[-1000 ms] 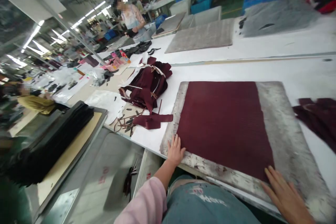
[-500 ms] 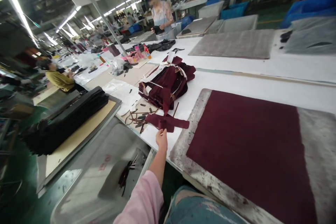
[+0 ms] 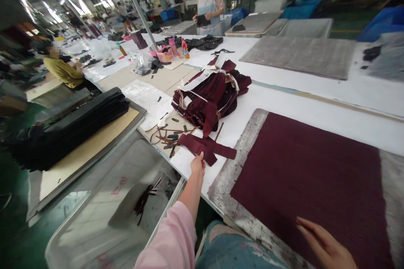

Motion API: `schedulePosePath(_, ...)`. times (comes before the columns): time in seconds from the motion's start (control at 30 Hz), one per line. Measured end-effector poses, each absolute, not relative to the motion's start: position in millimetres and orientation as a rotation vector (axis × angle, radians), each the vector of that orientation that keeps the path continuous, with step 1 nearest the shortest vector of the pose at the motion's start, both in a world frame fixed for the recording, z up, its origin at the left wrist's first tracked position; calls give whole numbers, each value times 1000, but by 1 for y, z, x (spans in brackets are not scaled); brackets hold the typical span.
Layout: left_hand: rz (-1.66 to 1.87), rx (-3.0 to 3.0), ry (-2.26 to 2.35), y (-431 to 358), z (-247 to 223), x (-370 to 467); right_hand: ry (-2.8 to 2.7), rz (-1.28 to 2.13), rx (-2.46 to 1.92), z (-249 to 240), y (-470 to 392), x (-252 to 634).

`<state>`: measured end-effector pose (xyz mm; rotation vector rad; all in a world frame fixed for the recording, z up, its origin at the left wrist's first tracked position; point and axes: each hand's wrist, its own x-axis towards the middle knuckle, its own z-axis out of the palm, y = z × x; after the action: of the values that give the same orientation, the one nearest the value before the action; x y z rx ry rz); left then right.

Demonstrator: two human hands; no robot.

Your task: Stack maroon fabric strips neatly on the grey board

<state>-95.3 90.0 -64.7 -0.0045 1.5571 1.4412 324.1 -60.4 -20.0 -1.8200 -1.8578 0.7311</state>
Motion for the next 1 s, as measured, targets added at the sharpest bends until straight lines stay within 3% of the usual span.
schedulePosePath(0.27,1481,-147,1190,61,-50,-66,-1997,1183,-1533,15,36,190)
schedulePosePath(0.5,1467,-182,1100,56,-41,-58,-2261,936,-1371,6,92,97)
schedulePosePath(0.73,1501,-180,1099,57,-40,-55,-2110,1094,-1623,-1,113,72)
schedulePosePath(1.0,1500,-37,1087,56,-60,-57,-2272,938,-1614,5,118,78)
